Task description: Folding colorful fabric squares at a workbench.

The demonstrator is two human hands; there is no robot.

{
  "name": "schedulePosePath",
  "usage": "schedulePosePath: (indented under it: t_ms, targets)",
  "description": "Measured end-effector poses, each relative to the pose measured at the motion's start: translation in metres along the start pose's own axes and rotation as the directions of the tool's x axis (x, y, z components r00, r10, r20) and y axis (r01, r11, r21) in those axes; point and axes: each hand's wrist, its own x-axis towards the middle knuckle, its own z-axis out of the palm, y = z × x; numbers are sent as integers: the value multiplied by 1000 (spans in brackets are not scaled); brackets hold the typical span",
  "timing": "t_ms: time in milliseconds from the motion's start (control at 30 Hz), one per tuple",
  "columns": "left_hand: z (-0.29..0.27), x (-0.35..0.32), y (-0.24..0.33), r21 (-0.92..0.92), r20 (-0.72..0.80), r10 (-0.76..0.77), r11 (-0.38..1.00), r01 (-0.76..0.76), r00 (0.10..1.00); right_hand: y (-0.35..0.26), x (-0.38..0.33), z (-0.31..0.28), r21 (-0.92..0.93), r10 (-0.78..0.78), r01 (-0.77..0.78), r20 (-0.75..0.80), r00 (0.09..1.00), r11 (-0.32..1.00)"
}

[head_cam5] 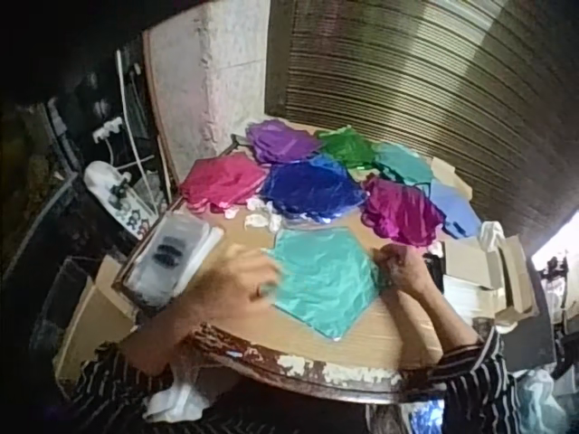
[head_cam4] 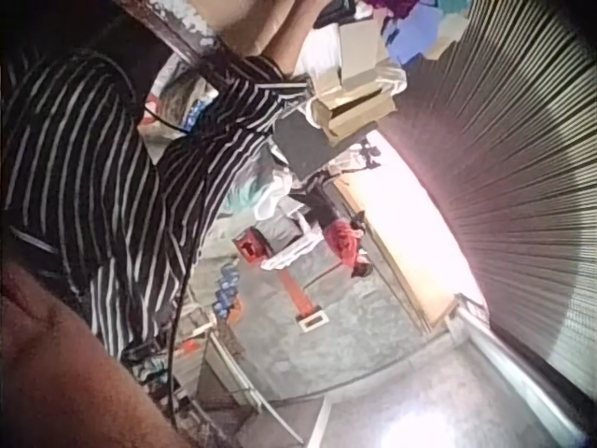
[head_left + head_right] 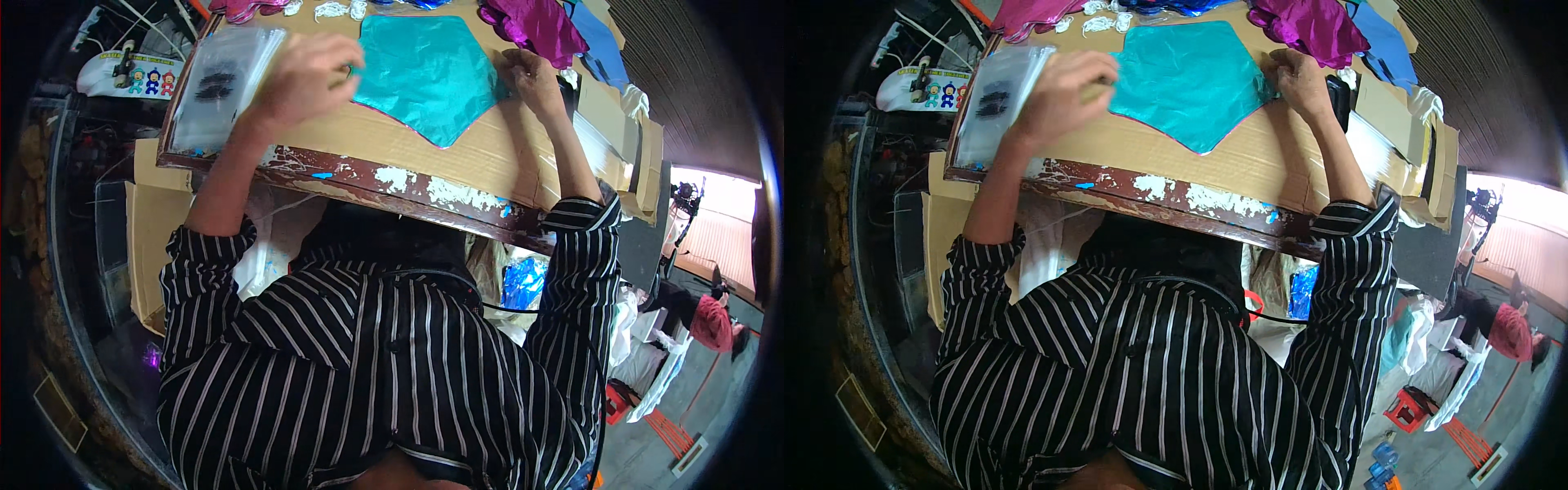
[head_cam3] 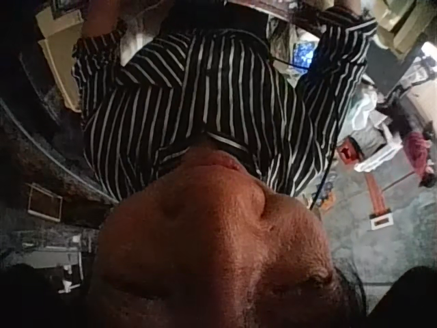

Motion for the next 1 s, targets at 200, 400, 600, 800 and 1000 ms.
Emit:
schedulePosePath:
  t_ms: [200, 400, 600, 800, 1000]
  targets:
    - [9, -25, -26, -256, 15, -471, 851, 458, 882, -20, -6, -4, 54, 47, -51, 73, 996, 997]
    - [14, -20, -22, -188, -89, -223, 961, 203, 971, -47, -30, -3, -76, -116, 111, -61, 991, 991]
    - [17, 12, -9, -223, 174, 132, 970, -92, 976, -76, -60, 19, -3, -342, 351, 219, 914, 936]
    - [20, 37, 17, -14, 527, 195, 975, -221, 827, -69, -73, 29, -21, -365, 373, 165, 916, 928]
    - [33, 42, 34, 131, 607, 232, 914, -383, 760, -69, -76, 28, -30, -375, 384, 149, 915, 923]
